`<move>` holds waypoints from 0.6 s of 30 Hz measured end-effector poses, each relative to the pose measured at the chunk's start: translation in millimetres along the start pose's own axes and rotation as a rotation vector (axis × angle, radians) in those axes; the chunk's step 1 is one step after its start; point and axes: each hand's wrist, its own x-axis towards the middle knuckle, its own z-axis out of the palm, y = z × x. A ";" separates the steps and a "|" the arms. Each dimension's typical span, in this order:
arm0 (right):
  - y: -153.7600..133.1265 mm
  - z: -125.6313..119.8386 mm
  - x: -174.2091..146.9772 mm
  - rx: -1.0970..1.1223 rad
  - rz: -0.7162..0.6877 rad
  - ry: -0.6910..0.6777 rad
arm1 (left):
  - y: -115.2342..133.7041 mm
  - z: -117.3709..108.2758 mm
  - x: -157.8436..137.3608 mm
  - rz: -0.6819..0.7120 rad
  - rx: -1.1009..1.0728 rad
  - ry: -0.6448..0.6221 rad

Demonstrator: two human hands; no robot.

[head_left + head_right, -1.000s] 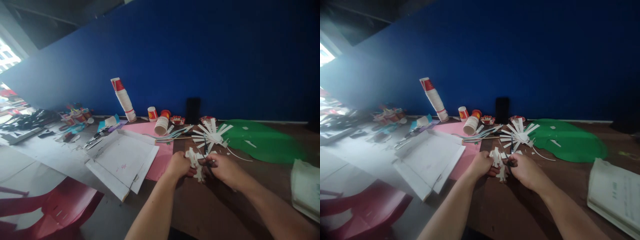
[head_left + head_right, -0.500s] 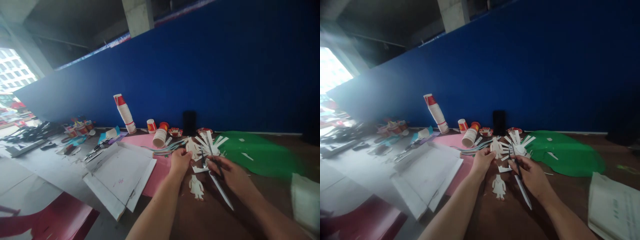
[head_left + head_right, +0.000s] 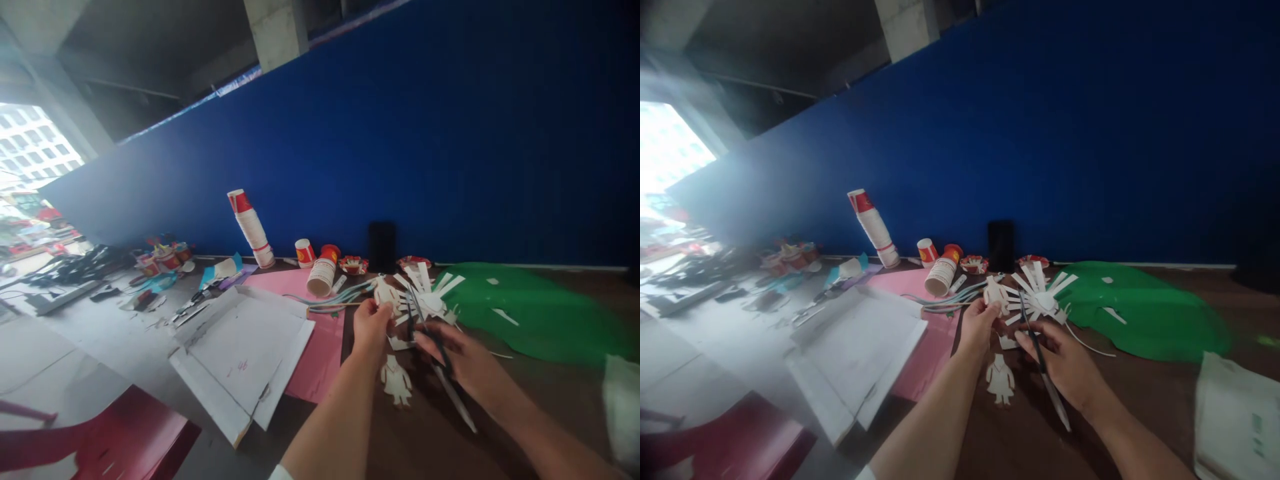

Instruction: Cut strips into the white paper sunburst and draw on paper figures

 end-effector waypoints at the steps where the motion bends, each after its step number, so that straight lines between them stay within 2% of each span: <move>1: 1.6 -0.9 1.0 -0.015 0.004 -0.004 | 0.4 0.0 0.0 -0.001 -0.013 0.004; 11: -6.4 -2.5 0.5 -0.063 0.002 0.031 | 5.1 2.6 -3.7 -0.011 0.006 0.002; 18: -0.8 -2.8 2.1 -0.105 0.033 0.068 | 9.1 1.2 -3.7 -0.001 0.031 0.017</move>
